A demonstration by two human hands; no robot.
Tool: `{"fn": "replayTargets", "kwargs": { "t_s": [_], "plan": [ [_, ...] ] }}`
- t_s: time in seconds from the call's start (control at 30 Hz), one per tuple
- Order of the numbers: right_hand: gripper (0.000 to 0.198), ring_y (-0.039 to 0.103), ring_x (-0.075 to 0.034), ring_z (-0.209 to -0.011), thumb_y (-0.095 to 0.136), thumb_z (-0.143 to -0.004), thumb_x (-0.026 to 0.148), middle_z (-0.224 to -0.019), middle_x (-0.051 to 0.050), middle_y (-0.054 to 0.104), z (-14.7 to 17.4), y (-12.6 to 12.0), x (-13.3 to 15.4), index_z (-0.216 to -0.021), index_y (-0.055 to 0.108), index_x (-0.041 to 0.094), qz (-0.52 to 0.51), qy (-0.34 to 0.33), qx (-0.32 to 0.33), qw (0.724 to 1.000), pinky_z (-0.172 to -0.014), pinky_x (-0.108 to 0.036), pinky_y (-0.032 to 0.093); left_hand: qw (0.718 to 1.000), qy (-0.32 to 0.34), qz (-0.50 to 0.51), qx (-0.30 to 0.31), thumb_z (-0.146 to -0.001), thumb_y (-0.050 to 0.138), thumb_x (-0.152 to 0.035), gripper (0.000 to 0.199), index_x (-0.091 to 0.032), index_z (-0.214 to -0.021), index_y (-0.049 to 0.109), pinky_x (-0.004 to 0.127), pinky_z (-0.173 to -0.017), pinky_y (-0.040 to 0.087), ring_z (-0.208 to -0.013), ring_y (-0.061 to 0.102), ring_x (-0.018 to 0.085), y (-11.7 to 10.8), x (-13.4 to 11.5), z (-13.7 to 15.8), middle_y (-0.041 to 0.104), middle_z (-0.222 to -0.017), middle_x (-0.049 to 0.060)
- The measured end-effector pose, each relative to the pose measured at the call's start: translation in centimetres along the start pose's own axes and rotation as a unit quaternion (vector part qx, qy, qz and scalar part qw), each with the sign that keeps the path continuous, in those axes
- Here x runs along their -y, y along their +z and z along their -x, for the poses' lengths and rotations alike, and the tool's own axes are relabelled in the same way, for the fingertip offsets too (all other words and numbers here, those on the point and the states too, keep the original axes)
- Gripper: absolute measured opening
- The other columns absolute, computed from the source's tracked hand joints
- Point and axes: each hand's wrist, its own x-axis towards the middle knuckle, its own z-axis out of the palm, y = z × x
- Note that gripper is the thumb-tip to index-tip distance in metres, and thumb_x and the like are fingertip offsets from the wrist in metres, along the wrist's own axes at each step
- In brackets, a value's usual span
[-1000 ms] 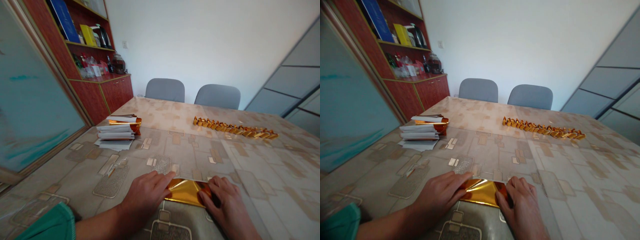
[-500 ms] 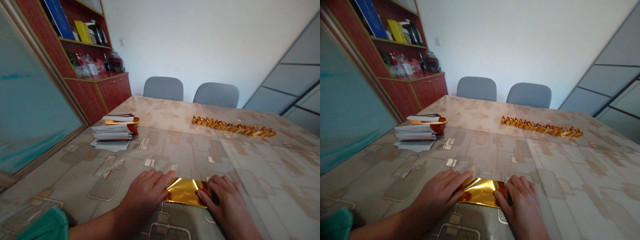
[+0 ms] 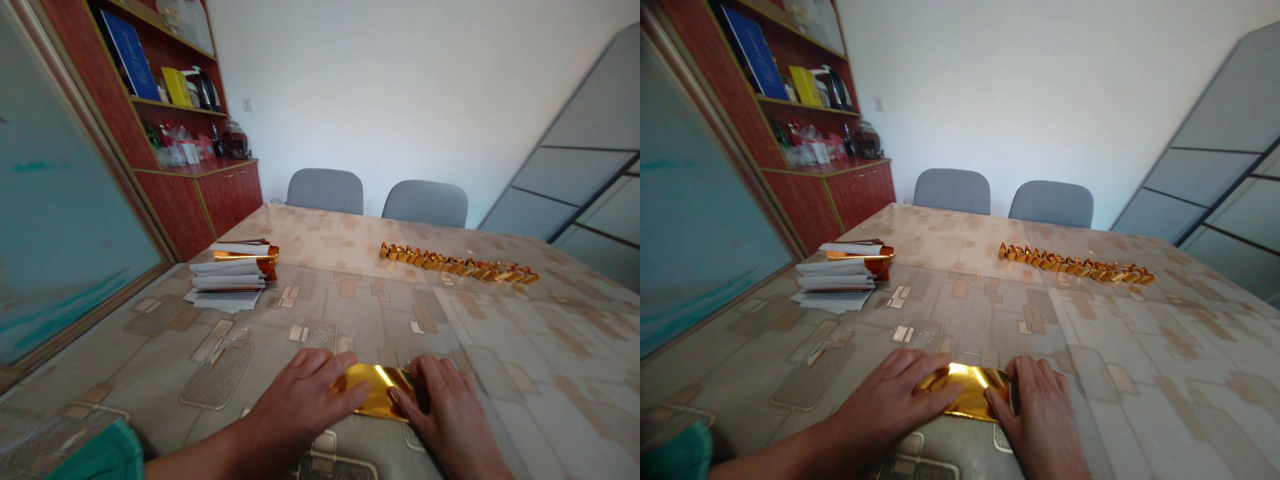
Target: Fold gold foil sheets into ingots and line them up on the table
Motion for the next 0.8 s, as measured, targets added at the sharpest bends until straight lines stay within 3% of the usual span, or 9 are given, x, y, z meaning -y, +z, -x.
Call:
{"fn": "replayTargets", "kwargs": {
  "t_s": [0.2,0.43,0.57,0.8],
  "plan": [
    [0.025,0.058,-0.025,-0.07,0.072,-0.083,0.034,-0.075,-0.001,0.058,-0.2,-0.3,0.1,-0.084,0.049,0.025,-0.007,-0.004,-0.019,1.0,-0.063,-0.035,0.041,0.996,0.069,0.041,0.046,-0.102,0.052,-0.024,0.03,-0.033,-0.13,0.056,0.029,-0.076,0.04,-0.088,0.055,0.016,-0.1,-0.1,-1.1,0.064,-0.105,0.0],
    [0.004,0.06,-0.027,-0.078,0.055,-0.093,0.025,-0.088,-0.007,0.063,-0.9,-1.6,1.7,-0.096,0.057,0.022,0.037,-0.1,-0.061,0.992,-0.068,-0.039,0.045,0.995,0.081,0.024,0.049,-0.1,0.056,-0.027,0.026,-0.032,-0.125,0.059,0.028,-0.075,0.039,-0.086,0.054,0.016,0.2,0.0,-1.3,0.063,-0.096,-0.001],
    [0.019,0.062,-0.021,-0.073,0.046,-0.094,0.01,-0.082,-0.004,0.064,0.4,-1.8,3.1,-0.087,0.057,0.023,-0.034,-0.178,0.011,0.983,-0.064,-0.031,0.048,0.995,0.087,0.018,0.055,-0.1,0.056,-0.027,0.029,-0.032,-0.128,0.056,0.029,-0.075,0.039,-0.088,0.054,0.017,0.1,0.2,-1.3,0.063,-0.099,0.0],
    [0.025,0.067,-0.023,-0.075,0.045,-0.095,0.016,-0.089,-0.006,0.072,2.5,-1.4,3.3,-0.116,0.06,0.018,-0.014,-0.227,-0.028,0.973,-0.069,-0.032,0.054,0.994,0.075,0.013,0.083,-0.1,0.055,-0.028,0.027,-0.033,-0.126,0.057,0.033,-0.076,0.041,-0.088,0.055,0.018,-0.5,-0.2,-1.4,0.062,-0.099,0.0]
  ]
}}
